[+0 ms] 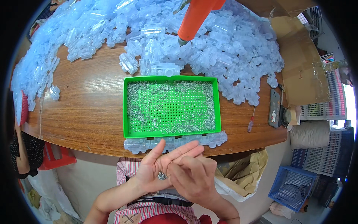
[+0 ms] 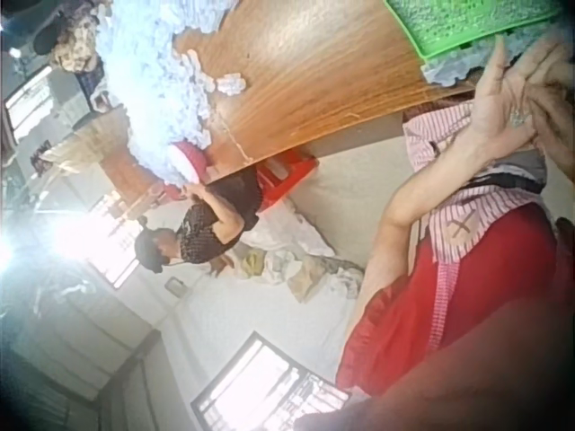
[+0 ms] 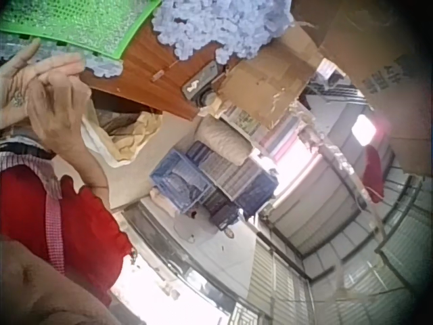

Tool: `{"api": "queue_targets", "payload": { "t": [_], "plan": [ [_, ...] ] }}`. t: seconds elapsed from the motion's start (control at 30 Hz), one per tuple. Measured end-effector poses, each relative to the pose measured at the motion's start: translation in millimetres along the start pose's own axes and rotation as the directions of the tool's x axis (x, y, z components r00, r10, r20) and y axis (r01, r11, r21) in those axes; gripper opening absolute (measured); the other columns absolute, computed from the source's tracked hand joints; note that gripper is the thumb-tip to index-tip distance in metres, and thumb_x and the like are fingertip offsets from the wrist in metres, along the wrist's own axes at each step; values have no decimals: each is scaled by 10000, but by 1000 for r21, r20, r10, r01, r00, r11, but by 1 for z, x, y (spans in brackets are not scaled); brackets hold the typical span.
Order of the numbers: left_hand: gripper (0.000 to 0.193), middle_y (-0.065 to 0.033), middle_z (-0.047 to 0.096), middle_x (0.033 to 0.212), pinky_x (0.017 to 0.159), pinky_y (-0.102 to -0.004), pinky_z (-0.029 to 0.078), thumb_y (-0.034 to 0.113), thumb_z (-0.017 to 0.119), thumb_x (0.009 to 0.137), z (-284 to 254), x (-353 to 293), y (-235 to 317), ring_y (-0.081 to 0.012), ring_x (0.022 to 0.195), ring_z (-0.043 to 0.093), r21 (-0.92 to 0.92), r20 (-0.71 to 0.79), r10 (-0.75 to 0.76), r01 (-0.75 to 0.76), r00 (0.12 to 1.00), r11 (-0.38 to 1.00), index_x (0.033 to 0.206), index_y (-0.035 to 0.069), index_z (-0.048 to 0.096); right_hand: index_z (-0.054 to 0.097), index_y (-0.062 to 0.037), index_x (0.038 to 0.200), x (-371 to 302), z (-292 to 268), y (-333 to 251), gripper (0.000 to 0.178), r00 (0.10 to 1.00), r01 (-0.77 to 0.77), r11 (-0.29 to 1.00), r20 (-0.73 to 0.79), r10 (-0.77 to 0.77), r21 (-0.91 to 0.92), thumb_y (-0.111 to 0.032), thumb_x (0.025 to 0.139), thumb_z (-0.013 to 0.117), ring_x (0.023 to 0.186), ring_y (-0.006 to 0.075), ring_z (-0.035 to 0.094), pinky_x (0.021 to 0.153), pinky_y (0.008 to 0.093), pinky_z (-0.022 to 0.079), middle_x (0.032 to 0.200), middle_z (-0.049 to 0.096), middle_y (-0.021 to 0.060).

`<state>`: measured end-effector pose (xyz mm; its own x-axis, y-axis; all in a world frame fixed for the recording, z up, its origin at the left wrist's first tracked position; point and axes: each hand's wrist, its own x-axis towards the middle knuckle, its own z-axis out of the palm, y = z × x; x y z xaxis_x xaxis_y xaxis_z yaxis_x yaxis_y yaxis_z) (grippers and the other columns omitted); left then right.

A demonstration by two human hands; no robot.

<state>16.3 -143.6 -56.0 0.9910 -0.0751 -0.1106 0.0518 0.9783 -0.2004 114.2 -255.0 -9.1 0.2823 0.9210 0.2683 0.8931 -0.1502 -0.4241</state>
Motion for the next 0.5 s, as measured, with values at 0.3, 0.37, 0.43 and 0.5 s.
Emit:
{"api": "queue_targets", "payload": {
  "t": [0.3,0.37,0.43,0.5],
  "plan": [
    [713,-78,264,1541,1152,-351,201,551,211,993,-9,1,-16,-203,1405,274,68,-146,6,4,989,998,1500,49,185,674,-148,934,-4,-15,-1,250,930,239,937,337,-146,-254,-152,686,702,955,188,476,780,365,342,1028,524,-15],
    [680,-107,389,1470,1124,-357,277,520,253,1002,-11,-2,-18,-207,1342,388,-43,-189,-64,57,980,997,1462,19,281,667,-142,900,-4,-13,4,219,926,204,958,356,-122,-200,-121,685,706,954,192,477,784,367,346,1031,529,-10],
    [655,-114,450,1414,1096,-356,321,503,280,1003,-45,-8,-25,-206,1296,442,-203,30,-43,48,999,978,1427,6,335,652,-130,837,1,-5,8,177,981,-20,984,194,-15,176,-79,677,708,940,207,479,800,369,351,1036,536,-7],
    [581,-130,566,1282,1053,-358,394,455,346,1006,-37,-10,-24,-212,1200,539,-247,148,-10,47,989,968,1316,-23,463,677,-147,864,-6,3,15,205,989,-128,961,102,106,245,-92,670,715,945,224,484,788,359,354,1038,523,71]
  ]
}}
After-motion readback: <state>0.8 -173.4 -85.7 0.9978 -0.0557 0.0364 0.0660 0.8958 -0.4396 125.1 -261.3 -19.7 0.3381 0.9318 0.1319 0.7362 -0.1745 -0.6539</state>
